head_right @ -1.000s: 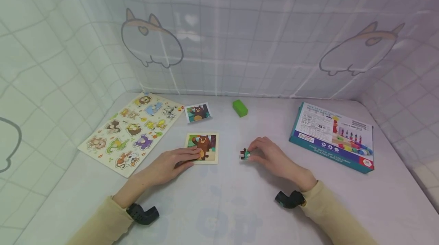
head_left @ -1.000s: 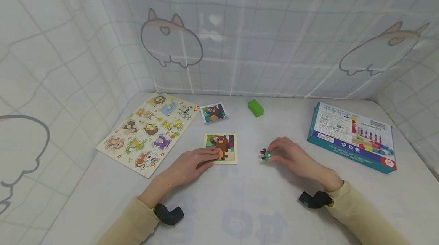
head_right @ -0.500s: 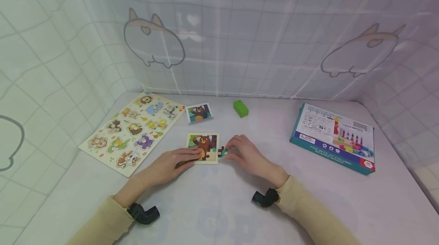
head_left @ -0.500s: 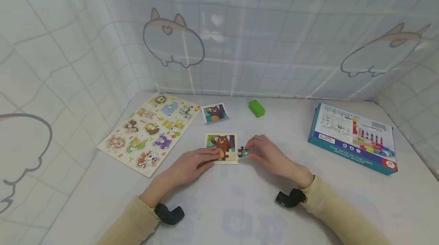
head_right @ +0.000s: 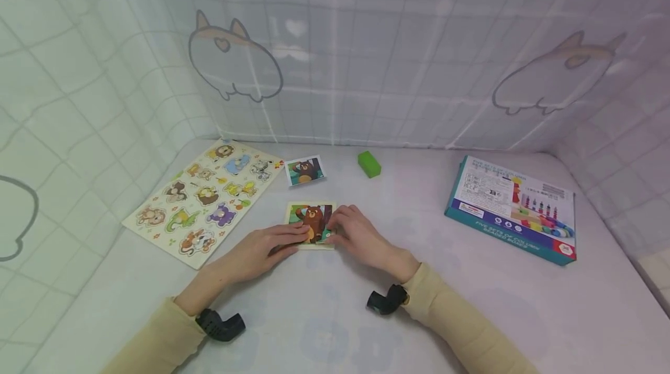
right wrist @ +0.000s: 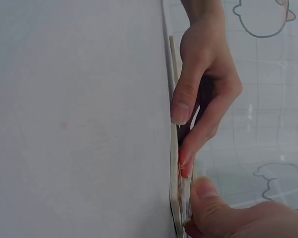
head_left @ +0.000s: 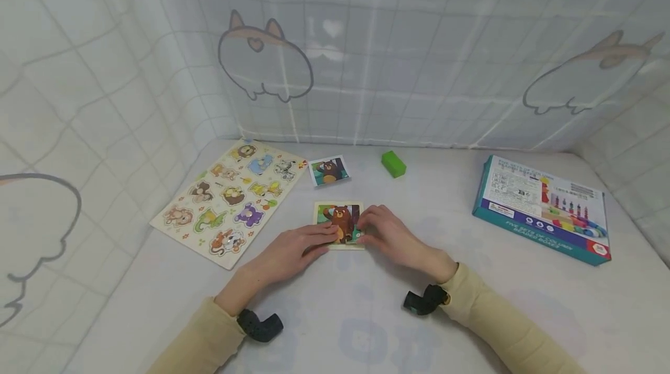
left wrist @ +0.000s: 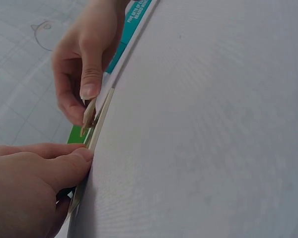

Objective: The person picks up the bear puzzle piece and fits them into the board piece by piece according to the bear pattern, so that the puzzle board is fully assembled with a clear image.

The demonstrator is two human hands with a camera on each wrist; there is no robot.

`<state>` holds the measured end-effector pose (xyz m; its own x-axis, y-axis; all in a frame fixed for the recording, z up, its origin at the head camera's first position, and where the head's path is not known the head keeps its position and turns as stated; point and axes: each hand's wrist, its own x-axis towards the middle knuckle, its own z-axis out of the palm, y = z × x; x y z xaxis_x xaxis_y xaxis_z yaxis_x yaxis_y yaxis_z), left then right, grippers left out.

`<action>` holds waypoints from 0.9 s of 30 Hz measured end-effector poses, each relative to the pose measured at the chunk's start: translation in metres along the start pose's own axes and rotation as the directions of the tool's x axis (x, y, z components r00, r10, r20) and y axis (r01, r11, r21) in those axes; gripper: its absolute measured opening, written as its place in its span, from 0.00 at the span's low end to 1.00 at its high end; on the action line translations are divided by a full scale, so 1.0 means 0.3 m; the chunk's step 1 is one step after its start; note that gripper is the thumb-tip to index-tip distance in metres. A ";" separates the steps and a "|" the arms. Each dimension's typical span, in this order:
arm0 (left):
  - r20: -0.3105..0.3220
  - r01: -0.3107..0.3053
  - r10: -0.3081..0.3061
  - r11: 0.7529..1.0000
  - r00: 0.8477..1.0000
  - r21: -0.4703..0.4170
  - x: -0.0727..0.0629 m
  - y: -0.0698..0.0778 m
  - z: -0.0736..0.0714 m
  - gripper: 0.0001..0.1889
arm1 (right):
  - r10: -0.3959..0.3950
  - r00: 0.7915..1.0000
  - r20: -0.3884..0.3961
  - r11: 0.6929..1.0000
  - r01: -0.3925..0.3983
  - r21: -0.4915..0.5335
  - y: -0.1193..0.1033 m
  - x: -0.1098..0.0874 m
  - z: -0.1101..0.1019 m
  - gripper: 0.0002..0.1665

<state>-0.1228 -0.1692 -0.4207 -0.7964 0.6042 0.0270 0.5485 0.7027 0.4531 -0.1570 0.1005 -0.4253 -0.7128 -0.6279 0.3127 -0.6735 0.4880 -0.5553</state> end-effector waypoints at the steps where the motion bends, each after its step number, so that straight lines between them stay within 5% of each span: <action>1: -0.002 -0.002 0.002 1.000 1.000 0.004 0.002 -0.001 0.001 0.21 | 0.005 1.000 0.004 1.000 -0.005 -0.005 0.001 0.000 0.003 0.11; 15: -0.005 0.004 -0.004 1.000 1.000 0.021 0.004 0.004 0.003 0.21 | 0.040 0.999 -0.013 0.999 -0.040 0.004 0.016 -0.008 0.019 0.11; 27: -0.011 -0.043 0.045 0.989 0.999 0.141 0.001 0.019 0.006 0.21 | 0.053 0.999 -0.012 0.999 -0.053 -0.010 0.015 -0.006 0.027 0.11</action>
<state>-0.1194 -0.1644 -0.4198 -0.7736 0.6311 0.0568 0.6125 0.7220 0.3218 -0.1571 0.0989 -0.4345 -0.7496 -0.5938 0.2923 -0.6367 0.5264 -0.5635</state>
